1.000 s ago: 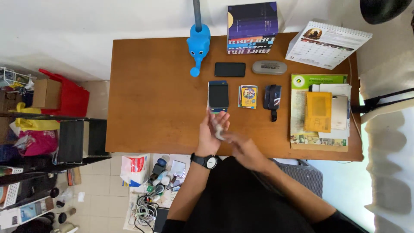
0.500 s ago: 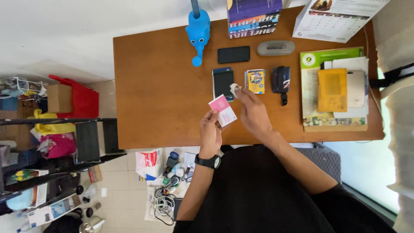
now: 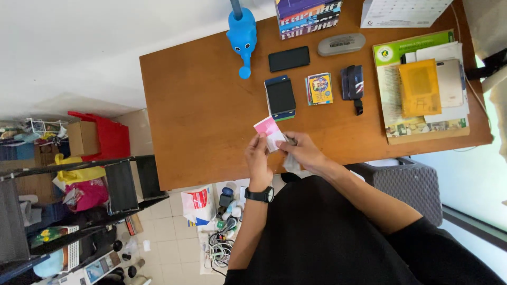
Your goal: The person repeatedly wipes the surfaces of small rectangular cards with a cloth. They pick up each card from a side table, wipe it on a wooden desk, and return it to the side table, repeating this cycle for multiple cards.
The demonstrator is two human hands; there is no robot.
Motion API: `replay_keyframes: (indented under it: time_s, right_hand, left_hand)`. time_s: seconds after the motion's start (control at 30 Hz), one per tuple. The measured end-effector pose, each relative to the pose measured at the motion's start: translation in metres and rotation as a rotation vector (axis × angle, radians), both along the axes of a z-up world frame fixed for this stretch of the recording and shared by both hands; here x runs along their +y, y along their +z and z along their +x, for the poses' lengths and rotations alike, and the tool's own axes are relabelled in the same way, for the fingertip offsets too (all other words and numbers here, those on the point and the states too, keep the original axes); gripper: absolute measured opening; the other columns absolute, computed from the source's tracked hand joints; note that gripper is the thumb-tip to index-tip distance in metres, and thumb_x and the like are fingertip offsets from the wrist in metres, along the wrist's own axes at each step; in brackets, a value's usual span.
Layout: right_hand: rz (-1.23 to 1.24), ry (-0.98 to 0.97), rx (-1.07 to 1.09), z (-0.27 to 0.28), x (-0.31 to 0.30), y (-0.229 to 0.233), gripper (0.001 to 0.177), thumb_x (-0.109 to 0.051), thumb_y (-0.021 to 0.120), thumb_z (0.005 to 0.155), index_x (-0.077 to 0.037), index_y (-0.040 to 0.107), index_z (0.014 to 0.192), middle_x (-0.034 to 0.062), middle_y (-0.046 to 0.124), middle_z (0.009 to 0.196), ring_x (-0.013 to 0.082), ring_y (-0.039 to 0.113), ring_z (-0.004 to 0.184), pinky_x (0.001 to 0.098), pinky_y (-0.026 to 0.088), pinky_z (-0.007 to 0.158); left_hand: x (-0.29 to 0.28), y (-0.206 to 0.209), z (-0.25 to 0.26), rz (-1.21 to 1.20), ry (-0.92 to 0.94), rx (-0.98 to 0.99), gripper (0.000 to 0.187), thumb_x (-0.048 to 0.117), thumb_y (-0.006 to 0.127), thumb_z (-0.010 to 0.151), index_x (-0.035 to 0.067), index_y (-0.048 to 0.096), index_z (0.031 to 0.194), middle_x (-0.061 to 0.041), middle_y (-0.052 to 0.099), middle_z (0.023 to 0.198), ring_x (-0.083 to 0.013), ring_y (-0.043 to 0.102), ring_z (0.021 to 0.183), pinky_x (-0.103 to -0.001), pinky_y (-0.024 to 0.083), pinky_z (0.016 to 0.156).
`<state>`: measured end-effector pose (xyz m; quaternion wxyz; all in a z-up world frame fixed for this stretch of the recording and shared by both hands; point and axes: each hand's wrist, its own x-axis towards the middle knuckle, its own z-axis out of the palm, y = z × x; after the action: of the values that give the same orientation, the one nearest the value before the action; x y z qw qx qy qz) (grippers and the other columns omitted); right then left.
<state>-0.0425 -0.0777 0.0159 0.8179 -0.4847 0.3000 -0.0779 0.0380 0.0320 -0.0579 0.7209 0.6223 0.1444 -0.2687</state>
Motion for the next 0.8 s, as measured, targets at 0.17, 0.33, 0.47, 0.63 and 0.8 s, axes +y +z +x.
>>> replay_keyframes:
  time_s: [0.17,0.33,0.47,0.63,0.8]
  right_hand:
    - [-0.254,0.007,0.286,0.001,0.004,-0.079,0.027,-0.032,0.082,0.087,-0.008,0.075,0.097,-0.001,0.054,0.067,0.0116,0.053,0.061,0.0248,0.037,0.055]
    - [-0.462,0.156,0.455,0.001,0.006,-0.149,0.048,-0.037,0.073,0.089,-0.016,0.066,0.131,0.0182,0.07,0.11,0.0364,0.067,0.106,0.0493,0.051,0.09]
    - [-0.6,0.309,0.574,0.005,-0.011,-0.126,0.045,-0.034,0.061,0.095,-0.009,0.068,0.131,0.0249,0.073,0.116,0.0465,0.066,0.114,0.0549,0.051,0.099]
    - [-0.538,0.071,0.533,-0.024,-0.023,-0.118,0.032,-0.045,0.068,0.094,-0.022,0.077,0.114,0.0084,0.075,0.081,0.0246,0.071,0.081,0.0375,0.057,0.075]
    - [-0.378,-0.041,0.335,-0.038,-0.062,-0.129,0.023,-0.019,0.078,0.091,-0.004,0.074,0.108,0.0125,0.075,0.08,0.018,0.07,0.063,0.0281,0.057,0.059]
  left_hand:
    - [0.022,0.012,0.006,0.079,0.147,0.03,0.023,0.026,0.069,0.099,0.013,0.072,0.118,-0.003,0.072,0.092,-0.0131,0.07,0.075,-0.02,0.055,0.063]
    - [0.037,-0.025,0.016,0.125,0.073,0.059,0.026,0.023,0.068,0.098,0.009,0.071,0.12,-0.004,0.071,0.089,-0.0138,0.069,0.069,-0.02,0.055,0.058]
    - [0.026,-0.057,0.014,0.166,-0.01,0.066,0.03,0.021,0.069,0.096,0.007,0.071,0.122,-0.005,0.07,0.089,-0.0116,0.068,0.068,-0.018,0.051,0.054]
    - [-0.017,-0.073,-0.001,0.17,-0.083,0.069,0.032,0.023,0.072,0.094,0.005,0.072,0.121,-0.008,0.07,0.088,-0.012,0.067,0.068,-0.02,0.052,0.053]
    - [-0.077,-0.081,-0.01,0.167,-0.127,0.033,0.041,0.023,0.074,0.093,0.001,0.07,0.127,-0.011,0.067,0.099,-0.0122,0.061,0.08,-0.022,0.051,0.056]
